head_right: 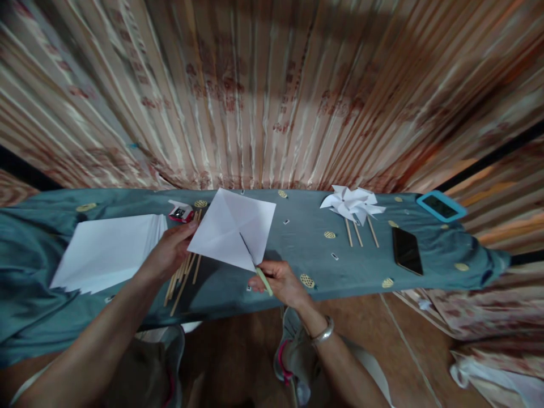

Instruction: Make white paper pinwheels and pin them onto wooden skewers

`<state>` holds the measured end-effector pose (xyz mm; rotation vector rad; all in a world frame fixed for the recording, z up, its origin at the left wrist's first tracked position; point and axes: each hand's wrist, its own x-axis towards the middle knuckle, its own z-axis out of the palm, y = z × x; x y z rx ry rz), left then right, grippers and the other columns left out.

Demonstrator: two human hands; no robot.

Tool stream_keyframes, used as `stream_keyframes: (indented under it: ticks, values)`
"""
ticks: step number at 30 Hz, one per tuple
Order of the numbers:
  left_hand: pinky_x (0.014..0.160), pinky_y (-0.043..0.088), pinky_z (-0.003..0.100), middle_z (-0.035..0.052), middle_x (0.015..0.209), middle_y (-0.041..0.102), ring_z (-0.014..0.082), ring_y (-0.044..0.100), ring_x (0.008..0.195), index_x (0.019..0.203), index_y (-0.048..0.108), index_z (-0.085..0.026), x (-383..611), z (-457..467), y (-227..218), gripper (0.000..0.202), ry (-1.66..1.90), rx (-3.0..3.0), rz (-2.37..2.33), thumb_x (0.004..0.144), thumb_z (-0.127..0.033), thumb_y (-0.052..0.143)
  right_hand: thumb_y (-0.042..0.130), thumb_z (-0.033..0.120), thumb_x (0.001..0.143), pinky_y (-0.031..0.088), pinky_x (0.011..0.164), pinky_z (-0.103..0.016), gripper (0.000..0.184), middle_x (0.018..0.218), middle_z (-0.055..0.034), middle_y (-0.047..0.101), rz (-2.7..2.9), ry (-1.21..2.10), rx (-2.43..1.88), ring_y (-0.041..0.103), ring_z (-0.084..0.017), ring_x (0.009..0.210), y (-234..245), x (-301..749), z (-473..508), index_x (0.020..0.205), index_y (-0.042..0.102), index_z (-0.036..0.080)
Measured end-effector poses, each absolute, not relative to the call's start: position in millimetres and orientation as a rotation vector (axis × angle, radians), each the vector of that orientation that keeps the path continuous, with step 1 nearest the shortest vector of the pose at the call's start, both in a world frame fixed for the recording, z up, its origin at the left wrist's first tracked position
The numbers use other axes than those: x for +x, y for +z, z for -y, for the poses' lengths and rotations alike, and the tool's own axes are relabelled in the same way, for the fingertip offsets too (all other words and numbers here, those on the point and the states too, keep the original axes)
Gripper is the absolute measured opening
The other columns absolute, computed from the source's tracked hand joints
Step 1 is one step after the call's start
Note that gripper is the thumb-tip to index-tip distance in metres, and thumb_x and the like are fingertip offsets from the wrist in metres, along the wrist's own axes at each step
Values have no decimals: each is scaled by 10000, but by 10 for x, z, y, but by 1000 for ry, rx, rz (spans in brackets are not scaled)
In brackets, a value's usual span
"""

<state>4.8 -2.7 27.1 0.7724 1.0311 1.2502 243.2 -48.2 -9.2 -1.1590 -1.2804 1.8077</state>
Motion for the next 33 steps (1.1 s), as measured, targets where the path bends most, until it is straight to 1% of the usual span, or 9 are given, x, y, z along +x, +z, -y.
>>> stream_keyframes:
  ticks: [5,7,9,13,15,18,22,29,33]
  values:
    - [500,508,301,58,570,701,265,694,608,566,711,-171,6,-40,198,389,1229,794,-1103,436,-499,878,888,461,549,385,439,-175,402,543,46,599,1300,1848,-1163,473,-48,461,-105,2469,523,615,635,155]
    - [463,480,290,63,566,699,232,659,523,576,720,-165,-9,-56,158,393,1224,787,-1125,452,-507,869,892,452,551,393,446,-174,393,554,47,604,1329,1857,-1162,484,-49,471,-99,2479,534,669,670,150]
    - [463,476,293,67,577,705,219,643,494,599,733,-162,-16,-58,125,374,1206,781,-1134,455,-477,873,897,437,552,408,460,-176,394,571,49,607,1357,1881,-1158,498,-52,487,-91,2486,541,729,695,148]
    - [475,479,291,77,620,727,209,640,493,665,761,-146,1,-34,117,351,1170,778,-1167,416,-353,899,876,463,587,441,493,-197,420,610,42,619,1410,1939,-1117,511,-62,508,-110,2516,531,813,710,150]
    - [514,504,293,81,661,742,201,651,523,687,766,-139,17,-31,138,356,1229,750,-1159,424,-336,902,855,488,617,461,522,-210,457,641,35,628,1415,1935,-1109,531,-72,535,-143,2554,513,892,705,154]
    - [616,553,311,71,739,763,204,686,622,700,760,-147,36,-51,168,362,1415,668,-1112,420,-316,914,826,523,655,463,554,-219,525,686,17,646,1415,1888,-1115,550,-83,574,-193,2617,486,997,680,152]
    - [708,573,325,64,803,770,212,710,745,734,748,-149,51,-84,174,384,1562,606,-1063,418,-277,925,766,596,698,445,593,-236,572,761,-17,669,1461,1835,-1041,565,-102,636,-212,2593,495,1037,658,149]
    - [705,572,321,35,764,754,191,703,720,730,727,-141,145,-46,213,391,1573,561,-1018,402,-226,923,761,623,685,452,685,-261,665,926,-48,667,1484,1874,-940,575,-129,768,-252,2237,624,1146,617,165]
    - [658,555,284,20,731,743,171,689,682,724,719,-144,206,-29,236,366,1578,554,-1015,417,-213,907,739,630,705,465,726,-269,644,950,-46,677,1479,1842,-938,590,-134,791,-310,2100,644,1151,620,181]
